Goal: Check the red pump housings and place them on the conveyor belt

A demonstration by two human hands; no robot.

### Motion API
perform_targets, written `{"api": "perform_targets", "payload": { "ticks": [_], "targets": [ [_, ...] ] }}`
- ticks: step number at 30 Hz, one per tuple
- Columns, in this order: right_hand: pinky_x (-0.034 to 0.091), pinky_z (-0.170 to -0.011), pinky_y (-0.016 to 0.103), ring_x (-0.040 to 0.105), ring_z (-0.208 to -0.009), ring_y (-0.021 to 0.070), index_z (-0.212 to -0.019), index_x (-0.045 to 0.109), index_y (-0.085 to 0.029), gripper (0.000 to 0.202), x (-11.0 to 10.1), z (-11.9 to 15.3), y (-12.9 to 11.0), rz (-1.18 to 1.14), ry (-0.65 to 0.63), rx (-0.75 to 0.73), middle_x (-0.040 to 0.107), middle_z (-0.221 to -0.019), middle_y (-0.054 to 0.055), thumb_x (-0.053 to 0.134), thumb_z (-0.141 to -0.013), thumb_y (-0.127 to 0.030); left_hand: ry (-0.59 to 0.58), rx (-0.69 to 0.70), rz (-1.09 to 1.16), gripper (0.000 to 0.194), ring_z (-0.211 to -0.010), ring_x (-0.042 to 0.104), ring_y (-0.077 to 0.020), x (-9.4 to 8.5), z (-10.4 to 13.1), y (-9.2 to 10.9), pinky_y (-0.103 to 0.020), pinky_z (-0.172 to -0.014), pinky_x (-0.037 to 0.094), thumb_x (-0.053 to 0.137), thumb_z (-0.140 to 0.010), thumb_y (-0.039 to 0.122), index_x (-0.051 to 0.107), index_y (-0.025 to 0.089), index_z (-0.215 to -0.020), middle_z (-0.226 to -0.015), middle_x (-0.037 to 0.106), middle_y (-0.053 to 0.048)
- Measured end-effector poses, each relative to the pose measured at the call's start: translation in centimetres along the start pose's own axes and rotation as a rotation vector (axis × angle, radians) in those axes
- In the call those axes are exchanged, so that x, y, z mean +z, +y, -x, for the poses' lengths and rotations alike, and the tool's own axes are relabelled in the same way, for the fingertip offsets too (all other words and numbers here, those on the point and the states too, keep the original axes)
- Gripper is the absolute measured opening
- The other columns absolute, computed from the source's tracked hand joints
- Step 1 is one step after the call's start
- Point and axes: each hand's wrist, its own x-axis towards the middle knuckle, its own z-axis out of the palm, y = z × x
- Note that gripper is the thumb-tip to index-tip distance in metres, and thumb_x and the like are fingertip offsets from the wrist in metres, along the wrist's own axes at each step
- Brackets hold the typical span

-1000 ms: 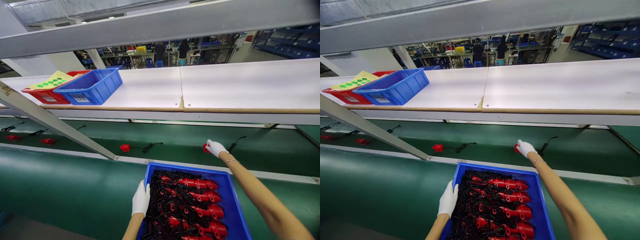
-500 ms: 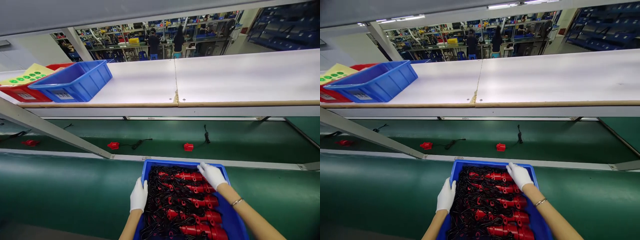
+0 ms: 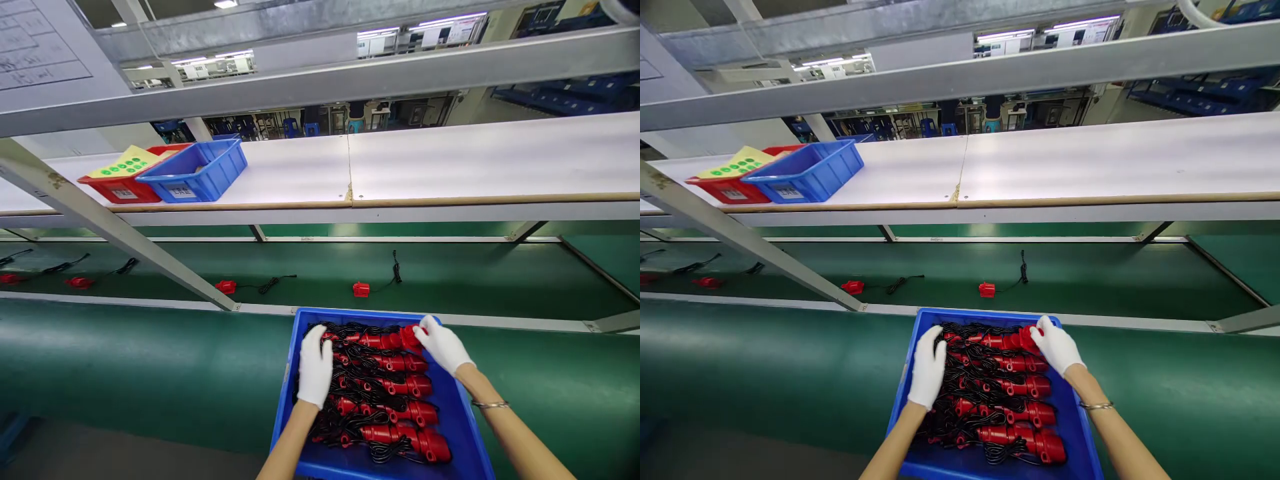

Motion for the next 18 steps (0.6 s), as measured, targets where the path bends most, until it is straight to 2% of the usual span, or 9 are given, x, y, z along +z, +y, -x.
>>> {"api": "perform_targets", "payload": {
  "ticks": [3, 5, 6, 7, 8, 11, 14, 16, 18],
  "targets": [
    [0.044, -0.067, 0.024, 0.053, -0.068, 0.0119, -0.090, 0.050, -0.021, 0.036, -3.4, 3.4, -2.5, -0.139, -0.002, -0.119, 0.059, -0.074, -0.002, 0.036, -0.098, -0.053, -0.247, -0.074, 0.441, 0.049, -0.134, 0.047, -0.0262, 2.5, 2.0, 6.2, -0.046, -0.116, 0.032, 0.048, -0.096, 0.045, 0.049, 0.020, -0.137, -0.144, 0.051, -0.014],
    [0.042, -0.062, 0.022, 0.051, -0.065, 0.0109, -0.085, 0.047, -0.021, 0.039, -5.1, 6.1, -5.0, -0.291, -0.036, -0.199, 0.056, -0.070, -0.004, 0.038, -0.096, -0.058, -0.387, -0.036, 0.688, 0.070, -0.137, 0.045, -0.0265, 3.3, 3.3, 9.8, -0.044, -0.116, 0.033, 0.056, -0.091, 0.052, 0.032, 0.019, -0.149, -0.150, 0.043, -0.017],
    [0.042, -0.060, 0.022, 0.049, -0.062, 0.0108, -0.083, 0.046, -0.021, 0.040, -5.8, 7.4, -6.3, -0.383, -0.052, -0.228, 0.055, -0.067, -0.004, 0.039, -0.095, -0.059, -0.408, -0.036, 0.778, 0.079, -0.134, 0.047, -0.0257, 3.3, 3.9, 11.3, -0.042, -0.115, 0.035, 0.059, -0.089, 0.054, 0.026, 0.019, -0.151, -0.149, 0.044, -0.017],
    [0.041, -0.059, 0.022, 0.048, -0.061, 0.0110, -0.082, 0.047, -0.022, 0.040, -6.3, 8.7, -7.5, -0.474, -0.059, -0.249, 0.053, -0.065, -0.004, 0.040, -0.094, -0.059, -0.382, -0.067, 0.846, 0.078, -0.129, 0.051, -0.0244, 3.0, 4.4, 12.7, -0.040, -0.113, 0.037, 0.058, -0.089, 0.057, 0.025, 0.020, -0.150, -0.144, 0.048, -0.016],
    [0.042, -0.059, 0.023, 0.049, -0.060, 0.0115, -0.084, 0.049, -0.022, 0.039, -6.6, 9.9, -8.5, -0.554, -0.050, -0.260, 0.054, -0.065, -0.004, 0.041, -0.094, -0.059, -0.338, -0.116, 0.894, 0.071, -0.126, 0.053, -0.0230, 2.6, 4.7, 13.8, -0.038, -0.112, 0.038, 0.052, -0.092, 0.060, 0.032, 0.021, -0.147, -0.140, 0.051, -0.014],
    [0.048, -0.068, 0.026, 0.060, -0.073, 0.0148, -0.102, 0.056, -0.023, 0.039, -6.3, 12.8, -10.1, -0.566, 0.086, -0.231, 0.065, -0.082, 0.000, 0.045, -0.092, -0.059, -0.241, -0.278, 1.021, 0.057, -0.116, 0.057, -0.0212, 0.5, 5.3, 16.1, -0.036, -0.106, 0.043, 0.032, -0.095, 0.066, 0.052, 0.023, -0.127, -0.123, 0.060, -0.008],
    [0.053, -0.078, 0.032, 0.067, -0.089, 0.0202, -0.118, 0.056, -0.026, 0.047, -4.5, 14.7, -10.3, -0.365, 0.150, -0.202, 0.070, -0.106, 0.004, 0.051, -0.086, -0.060, -0.225, -0.344, 1.107, 0.055, -0.106, 0.059, -0.0195, -1.1, 5.9, 17.1, -0.034, -0.101, 0.046, 0.029, -0.096, 0.066, 0.055, 0.023, -0.116, -0.111, 0.063, -0.005],
    [0.055, -0.076, 0.034, 0.070, -0.087, 0.0219, -0.118, 0.058, -0.026, 0.047, -3.3, 15.5, -10.2, -0.254, 0.140, -0.219, 0.071, -0.107, 0.004, 0.050, -0.085, -0.059, -0.182, -0.360, 1.107, 0.050, -0.102, 0.059, -0.0181, -1.5, 6.5, 17.2, -0.032, -0.099, 0.046, 0.030, -0.097, 0.064, 0.057, 0.024, -0.113, -0.107, 0.063, -0.004],
    [0.056, -0.071, 0.034, 0.071, -0.081, 0.0215, -0.113, 0.059, -0.026, 0.043, -2.3, 16.1, -10.2, -0.200, 0.188, -0.275, 0.073, -0.102, 0.004, 0.049, -0.084, -0.056, -0.138, -0.362, 1.108, 0.047, -0.100, 0.059, -0.0176, -1.6, 7.3, 17.0, -0.030, -0.097, 0.046, 0.033, -0.097, 0.062, 0.058, 0.024, -0.111, -0.107, 0.064, -0.004]
  ]
}}
